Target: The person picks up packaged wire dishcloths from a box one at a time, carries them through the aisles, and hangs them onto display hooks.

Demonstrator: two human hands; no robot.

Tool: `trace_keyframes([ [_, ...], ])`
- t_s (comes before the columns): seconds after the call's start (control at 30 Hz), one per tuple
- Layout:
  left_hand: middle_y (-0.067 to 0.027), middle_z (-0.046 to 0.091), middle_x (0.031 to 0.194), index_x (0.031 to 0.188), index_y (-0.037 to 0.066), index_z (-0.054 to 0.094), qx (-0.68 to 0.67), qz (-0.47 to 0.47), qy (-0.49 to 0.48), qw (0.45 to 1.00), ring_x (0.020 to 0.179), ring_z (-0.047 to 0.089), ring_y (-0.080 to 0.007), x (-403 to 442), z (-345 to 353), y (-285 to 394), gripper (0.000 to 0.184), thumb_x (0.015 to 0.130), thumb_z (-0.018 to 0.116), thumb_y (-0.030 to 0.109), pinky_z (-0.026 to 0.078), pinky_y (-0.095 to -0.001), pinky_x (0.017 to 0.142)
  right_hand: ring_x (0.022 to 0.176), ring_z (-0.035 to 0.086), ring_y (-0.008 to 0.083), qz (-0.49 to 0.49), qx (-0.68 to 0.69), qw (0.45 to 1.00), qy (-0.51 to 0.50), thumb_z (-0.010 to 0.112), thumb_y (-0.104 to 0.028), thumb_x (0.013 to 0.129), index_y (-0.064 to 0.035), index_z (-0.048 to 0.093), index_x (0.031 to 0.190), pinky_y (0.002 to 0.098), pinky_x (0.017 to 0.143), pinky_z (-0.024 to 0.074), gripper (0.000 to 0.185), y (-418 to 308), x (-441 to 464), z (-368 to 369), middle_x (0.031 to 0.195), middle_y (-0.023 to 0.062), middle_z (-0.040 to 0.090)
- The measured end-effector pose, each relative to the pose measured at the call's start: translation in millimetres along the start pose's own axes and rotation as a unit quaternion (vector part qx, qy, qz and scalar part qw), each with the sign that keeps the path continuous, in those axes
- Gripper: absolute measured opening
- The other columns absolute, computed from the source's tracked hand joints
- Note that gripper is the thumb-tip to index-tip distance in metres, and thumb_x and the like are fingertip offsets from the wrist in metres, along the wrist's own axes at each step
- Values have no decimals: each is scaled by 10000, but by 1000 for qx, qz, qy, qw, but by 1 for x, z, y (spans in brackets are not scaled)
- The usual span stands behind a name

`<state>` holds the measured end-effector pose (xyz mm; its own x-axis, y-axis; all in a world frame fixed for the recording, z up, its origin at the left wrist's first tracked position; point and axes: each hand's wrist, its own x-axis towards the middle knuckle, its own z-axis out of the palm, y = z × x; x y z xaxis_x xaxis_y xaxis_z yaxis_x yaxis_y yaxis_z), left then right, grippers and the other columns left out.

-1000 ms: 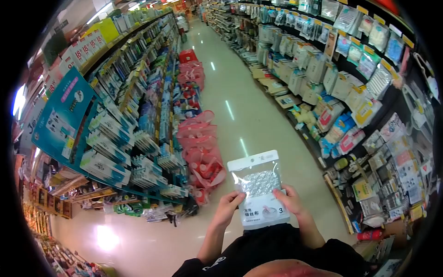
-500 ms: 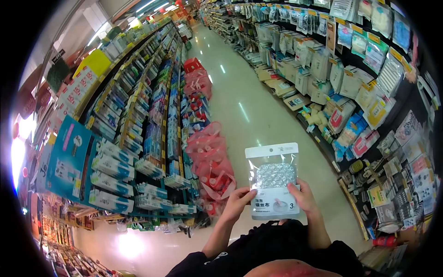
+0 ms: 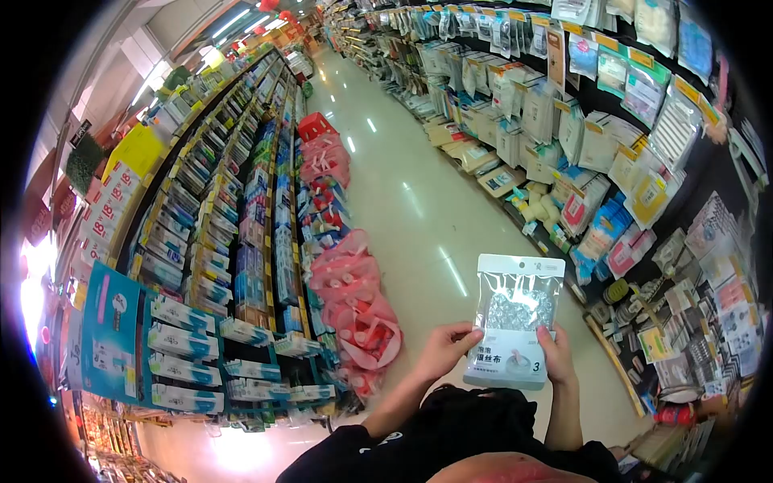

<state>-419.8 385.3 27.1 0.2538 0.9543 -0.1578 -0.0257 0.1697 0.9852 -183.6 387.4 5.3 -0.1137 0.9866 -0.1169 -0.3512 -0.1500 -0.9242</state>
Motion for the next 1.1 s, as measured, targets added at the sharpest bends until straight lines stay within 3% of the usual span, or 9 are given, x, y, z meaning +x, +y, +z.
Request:
trace_keyframes([
  [0.33,-24,653,850,995,-29,663,-42,1,62,997,771,581,-101,15,-91,4,218,904,583,152,465,-244,692,812,546,78,-12,-118,991,-66,537,-161,928,9,582,1072,232,726,448,228,11,67,74,927,26,613],
  [0.5,-15,642,864,1023,-15,650,-56,52,106,991,779,562,-79,8,-155,1,221,909,584,162,454,-233,681,840,545,75,-7,-101,987,-122,541,-148,926,7,581,1080,235,749,450,222,11,105,143,941,22,614],
  [0.67,-17,643,842,999,-24,652,-105,103,179,973,759,571,-82,-15,-208,4,204,906,584,144,457,-235,678,824,557,69,10,-173,963,-208,540,-147,927,4,576,1094,233,720,466,227,14,143,209,928,16,622],
  [0.87,-12,639,820,963,-35,657,-128,133,267,946,749,563,-71,-40,-252,6,192,899,591,134,447,-223,678,808,567,68,17,-181,940,-288,541,-150,927,9,588,1083,231,699,473,227,29,167,276,919,15,630],
  [1.1,-4,630,807,937,-47,661,-143,118,295,937,742,543,-61,-46,-283,11,188,888,598,123,425,-207,670,771,562,59,41,-141,947,-286,537,-171,932,6,601,1058,218,663,462,227,56,188,306,874,11,627],
])
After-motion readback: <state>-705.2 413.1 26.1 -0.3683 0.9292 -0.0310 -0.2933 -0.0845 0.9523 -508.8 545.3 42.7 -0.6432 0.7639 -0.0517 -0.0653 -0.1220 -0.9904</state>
